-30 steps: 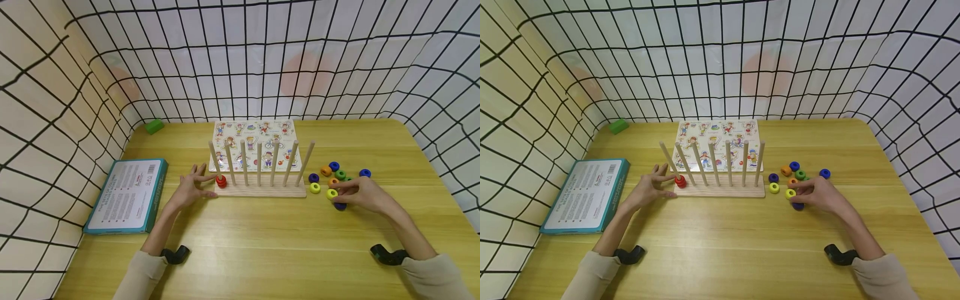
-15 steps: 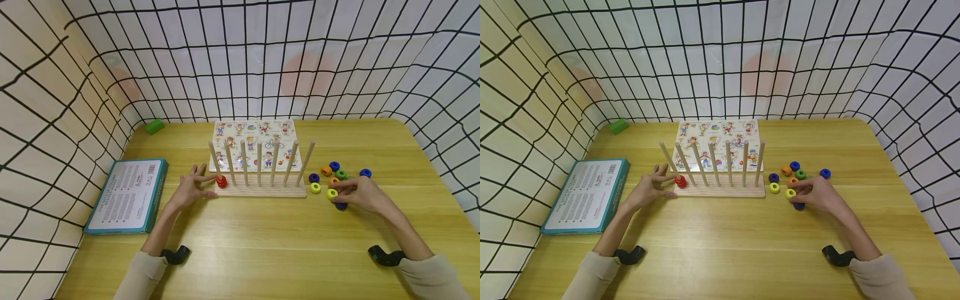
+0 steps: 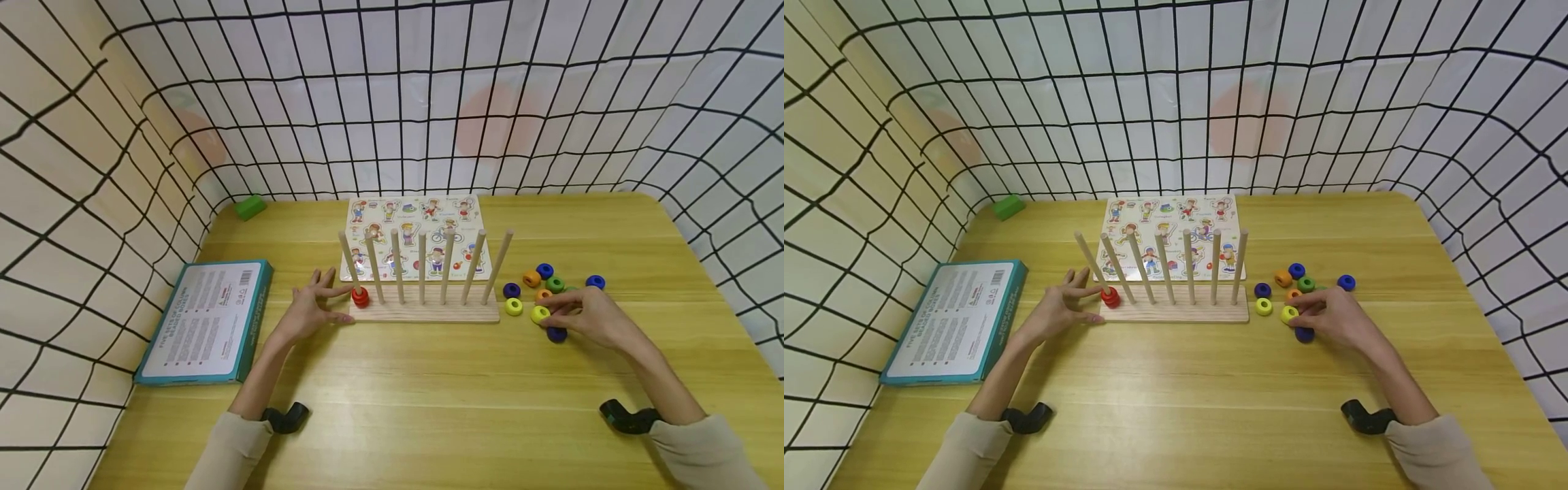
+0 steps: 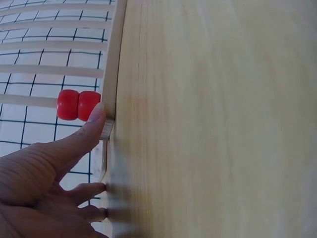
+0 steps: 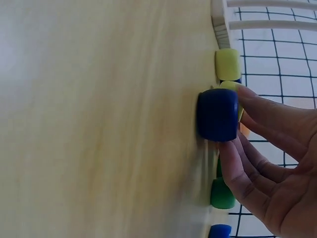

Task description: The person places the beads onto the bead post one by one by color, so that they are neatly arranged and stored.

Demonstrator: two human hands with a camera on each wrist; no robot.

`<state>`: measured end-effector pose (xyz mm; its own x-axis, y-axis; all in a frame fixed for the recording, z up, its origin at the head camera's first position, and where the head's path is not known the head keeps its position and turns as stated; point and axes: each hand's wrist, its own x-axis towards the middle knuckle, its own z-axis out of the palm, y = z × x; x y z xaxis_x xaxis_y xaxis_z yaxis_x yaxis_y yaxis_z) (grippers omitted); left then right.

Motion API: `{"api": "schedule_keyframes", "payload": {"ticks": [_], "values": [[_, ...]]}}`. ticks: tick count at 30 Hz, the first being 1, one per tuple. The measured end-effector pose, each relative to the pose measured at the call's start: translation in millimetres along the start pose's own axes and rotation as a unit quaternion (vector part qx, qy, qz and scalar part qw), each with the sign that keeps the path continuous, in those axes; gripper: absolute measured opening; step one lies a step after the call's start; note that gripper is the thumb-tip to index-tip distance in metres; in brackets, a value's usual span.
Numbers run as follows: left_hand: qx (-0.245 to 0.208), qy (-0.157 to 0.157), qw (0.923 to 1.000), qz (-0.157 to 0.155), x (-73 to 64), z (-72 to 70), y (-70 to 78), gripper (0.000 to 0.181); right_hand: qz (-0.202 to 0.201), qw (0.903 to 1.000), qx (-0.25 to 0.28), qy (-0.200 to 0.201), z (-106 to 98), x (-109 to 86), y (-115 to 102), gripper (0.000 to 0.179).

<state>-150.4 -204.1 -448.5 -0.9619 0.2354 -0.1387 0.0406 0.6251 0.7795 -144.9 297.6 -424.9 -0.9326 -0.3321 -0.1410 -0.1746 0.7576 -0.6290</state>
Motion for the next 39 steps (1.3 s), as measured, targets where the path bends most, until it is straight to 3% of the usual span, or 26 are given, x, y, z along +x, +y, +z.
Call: {"api": "schedule_keyframes", "payload": {"ticks": [9,15,18,23,28,39], "values": [[0.0,0.002,1.0,0.007,1.0,1.0,0.4,0.061,-0.032,0.9991,-0.02,0.018,-17.1,-4.3,-15.6,0.033],[-0.002,0.0,1.0,0.008,0.8,0.9,0.2,0.061,-0.028,0.9985,-0.021,0.043,-48.9,-5.3,-37.3,0.032],[-0.003,0.001,1.0,0.007,0.2,0.2,-0.3,0.061,-0.045,0.9971,-0.011,0.06,-67.8,-2.5,-50.9,0.033],[-0.004,0.003,0.9999,0.009,0.1,-0.2,-1.5,0.061,-0.071,0.9929,0.004,0.095,-94.1,6.5,-82.8,0.029],[-0.001,0.001,1.0,0.005,0.3,0.1,-2.4,0.061,-0.102,0.991,0.013,0.085,-106.8,19.8,-123.4,0.03],[-0.005,-0.003,1.0,0.005,0.3,-0.8,-0.6,0.061,-0.186,0.9821,0.02,0.016,-82.7,57.0,-227.0,0.029]]}}
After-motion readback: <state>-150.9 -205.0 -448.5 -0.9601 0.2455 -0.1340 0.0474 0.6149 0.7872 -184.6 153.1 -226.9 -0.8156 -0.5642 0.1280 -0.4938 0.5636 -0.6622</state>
